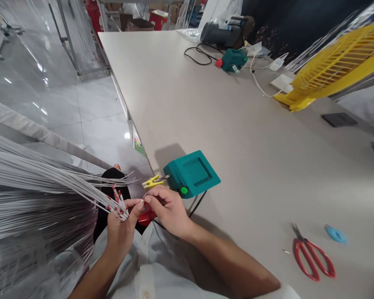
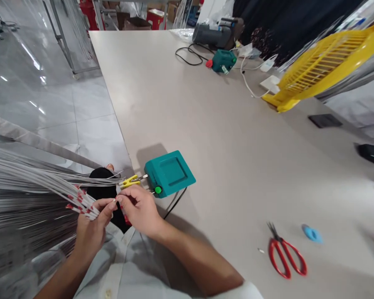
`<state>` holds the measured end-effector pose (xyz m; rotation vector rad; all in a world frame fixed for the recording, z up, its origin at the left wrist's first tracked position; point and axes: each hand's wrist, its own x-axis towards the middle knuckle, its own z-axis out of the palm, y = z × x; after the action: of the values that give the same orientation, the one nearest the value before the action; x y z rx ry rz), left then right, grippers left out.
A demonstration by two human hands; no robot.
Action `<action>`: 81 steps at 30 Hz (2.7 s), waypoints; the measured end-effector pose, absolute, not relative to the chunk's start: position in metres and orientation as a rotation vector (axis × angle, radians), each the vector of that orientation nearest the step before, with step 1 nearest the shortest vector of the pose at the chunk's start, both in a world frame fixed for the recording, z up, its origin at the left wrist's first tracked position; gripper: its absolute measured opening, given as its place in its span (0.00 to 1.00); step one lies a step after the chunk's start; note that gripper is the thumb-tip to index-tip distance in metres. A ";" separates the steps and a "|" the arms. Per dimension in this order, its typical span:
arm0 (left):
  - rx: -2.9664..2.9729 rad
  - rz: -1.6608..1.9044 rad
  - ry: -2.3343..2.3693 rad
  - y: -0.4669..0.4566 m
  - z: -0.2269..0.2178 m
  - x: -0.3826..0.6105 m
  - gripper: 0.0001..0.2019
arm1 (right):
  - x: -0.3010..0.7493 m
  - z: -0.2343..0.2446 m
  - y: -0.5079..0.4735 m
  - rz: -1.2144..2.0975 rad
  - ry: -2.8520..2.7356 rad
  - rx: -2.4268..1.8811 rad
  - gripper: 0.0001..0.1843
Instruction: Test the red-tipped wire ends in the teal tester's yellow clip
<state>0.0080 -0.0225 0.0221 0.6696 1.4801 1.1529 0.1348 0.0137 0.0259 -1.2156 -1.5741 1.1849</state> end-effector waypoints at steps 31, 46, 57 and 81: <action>0.503 1.183 1.387 -0.031 0.006 0.012 0.09 | 0.133 0.022 0.009 1.561 -1.258 -1.048 0.09; 0.586 1.137 1.403 -0.033 0.006 0.004 0.09 | 0.142 0.035 0.015 1.041 -1.589 -1.124 0.06; 0.860 0.940 1.312 -0.021 0.022 -0.012 0.07 | 0.152 0.040 0.029 1.384 -1.869 -0.839 0.06; 0.598 1.058 1.372 -0.032 0.004 0.003 0.09 | 0.135 0.016 0.011 0.883 -1.765 -1.077 0.08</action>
<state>0.0031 -0.0317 0.0044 0.5982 1.3721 1.0585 0.1350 0.0115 0.0159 -1.0773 -1.7651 0.8826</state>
